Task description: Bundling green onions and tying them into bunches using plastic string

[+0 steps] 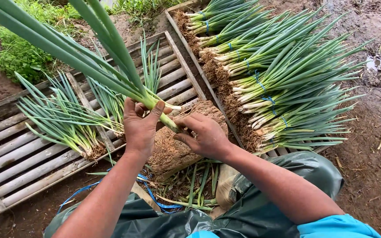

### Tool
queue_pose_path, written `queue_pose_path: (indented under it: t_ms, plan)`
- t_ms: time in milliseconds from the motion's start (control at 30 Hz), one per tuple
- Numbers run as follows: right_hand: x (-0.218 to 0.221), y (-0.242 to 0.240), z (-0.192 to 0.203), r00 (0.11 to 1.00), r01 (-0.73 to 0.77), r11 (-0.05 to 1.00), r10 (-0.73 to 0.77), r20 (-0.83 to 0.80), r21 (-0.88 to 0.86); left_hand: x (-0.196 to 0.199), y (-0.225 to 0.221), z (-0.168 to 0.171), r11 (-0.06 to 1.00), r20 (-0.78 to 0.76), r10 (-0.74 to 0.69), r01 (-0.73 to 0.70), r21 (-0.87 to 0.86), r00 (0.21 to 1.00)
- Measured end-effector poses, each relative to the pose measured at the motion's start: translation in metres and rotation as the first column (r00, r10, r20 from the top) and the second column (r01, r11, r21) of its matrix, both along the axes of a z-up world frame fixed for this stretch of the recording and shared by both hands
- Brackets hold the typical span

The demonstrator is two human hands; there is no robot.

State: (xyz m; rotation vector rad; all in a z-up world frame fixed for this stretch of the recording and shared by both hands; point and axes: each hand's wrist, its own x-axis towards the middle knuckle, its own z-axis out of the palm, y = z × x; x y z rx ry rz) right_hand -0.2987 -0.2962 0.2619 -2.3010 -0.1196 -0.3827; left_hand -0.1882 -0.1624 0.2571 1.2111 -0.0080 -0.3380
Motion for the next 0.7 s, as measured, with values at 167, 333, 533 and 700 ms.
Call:
queue_pose_path:
  t_ms: [167, 333, 533, 700]
  plan:
    - [0.002, 0.0, -0.011, 0.999, 0.043, 0.991, -0.041, -0.018, 0.127, 0.015, 0.009, -0.023, 1.0, 0.083, 0.011, -0.012, 0.015, 0.997]
    - [0.005, 0.001, -0.014, 0.999, 0.028, 0.973, -0.02, -0.036, 0.228, 0.006, 0.011, -0.008, 0.999, 0.053, 0.034, -0.033, -0.016, 0.998]
    - [0.006, 0.003, -0.013, 0.972, 0.188, 0.887, -0.107, -0.209, 0.421, 0.006, 0.021, -0.006, 0.999, -0.011, 0.05, -0.05, 0.019, 0.999]
    - [0.007, 0.017, -0.004, 0.985, -0.014, 0.912, 0.083, -0.15, 0.41, 0.006, 0.024, -0.014, 0.994, -0.027, 0.08, -0.082, -0.072, 0.996]
